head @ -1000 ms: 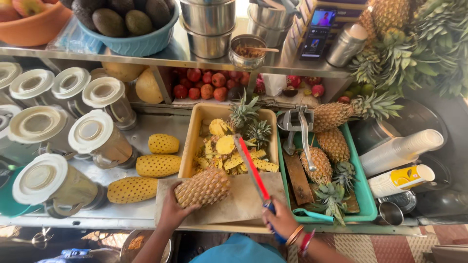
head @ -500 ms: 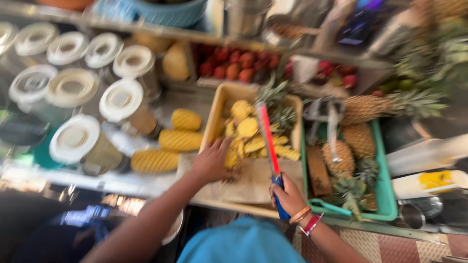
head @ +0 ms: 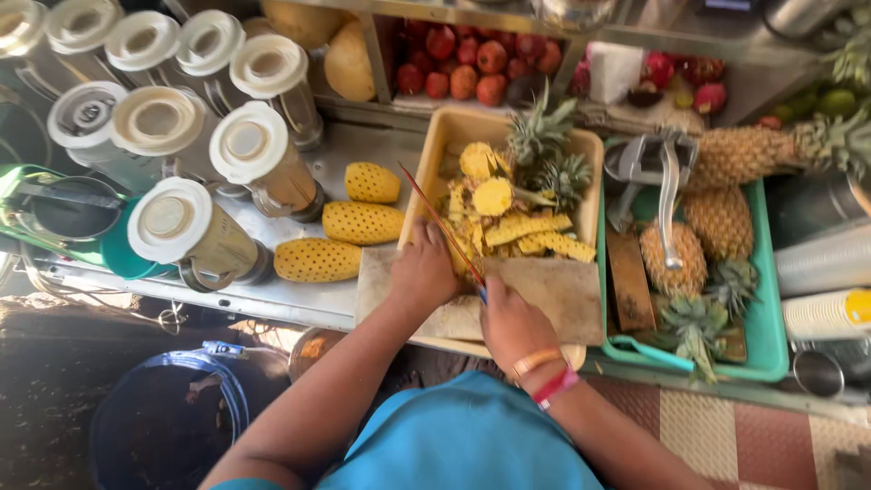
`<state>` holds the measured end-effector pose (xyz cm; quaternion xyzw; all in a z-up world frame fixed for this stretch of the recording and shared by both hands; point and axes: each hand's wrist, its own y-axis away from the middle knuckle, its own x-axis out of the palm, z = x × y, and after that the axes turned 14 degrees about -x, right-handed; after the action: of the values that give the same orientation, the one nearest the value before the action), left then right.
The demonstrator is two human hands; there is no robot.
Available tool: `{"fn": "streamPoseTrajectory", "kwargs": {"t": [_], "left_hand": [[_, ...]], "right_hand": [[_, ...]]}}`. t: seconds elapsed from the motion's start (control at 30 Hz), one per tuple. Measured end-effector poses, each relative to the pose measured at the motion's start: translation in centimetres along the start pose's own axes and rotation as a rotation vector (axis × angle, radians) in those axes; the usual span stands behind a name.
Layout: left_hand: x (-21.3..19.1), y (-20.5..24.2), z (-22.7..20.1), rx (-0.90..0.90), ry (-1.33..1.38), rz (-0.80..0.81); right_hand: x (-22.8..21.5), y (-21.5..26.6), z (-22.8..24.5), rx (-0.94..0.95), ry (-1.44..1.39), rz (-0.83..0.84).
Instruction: The person peels a pineapple with a knife, removes the eyes, and then slices it into small pieces before mixing it with pomegranate seeds in a bowl using a spoon.
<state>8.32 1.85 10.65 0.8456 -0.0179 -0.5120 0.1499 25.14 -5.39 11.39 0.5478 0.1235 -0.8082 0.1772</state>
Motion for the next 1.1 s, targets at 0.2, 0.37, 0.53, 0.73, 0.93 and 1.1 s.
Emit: {"fn": "streamPoseTrajectory", "kwargs": {"t": [0.2,0.37,0.53,0.73,0.93,1.1], "left_hand": [[-0.3,0.4,-0.2,-0.069,-0.065,-0.010],[-0.7,0.5,-0.6,-0.088,-0.043,0.053],[-0.7,0.2,-1.1,-0.124,-0.037,0.069],[-1.0,0.4,-1.3,-0.141,-0.037,0.097],[-1.2,0.7,-1.6,-0.161,-0.021,0.085],[-2.1,0.8,-2.2,-0.151,-0.041,0.088]], "right_hand": [[-1.0,-0.1,2.3,0.055,0.160,0.117],[-2.9,4.1,2.1,0.109,0.192,0.274],[-0.8,-1.5,1.5,0.080,0.115,0.120],[-2.1,2.8,0.5,0.103,0.027,0.200],[-0.4,0.3,-0.7,0.158,-0.030,0.248],[0.6,-1.6,-1.2,0.152,-0.074,0.212]]}}
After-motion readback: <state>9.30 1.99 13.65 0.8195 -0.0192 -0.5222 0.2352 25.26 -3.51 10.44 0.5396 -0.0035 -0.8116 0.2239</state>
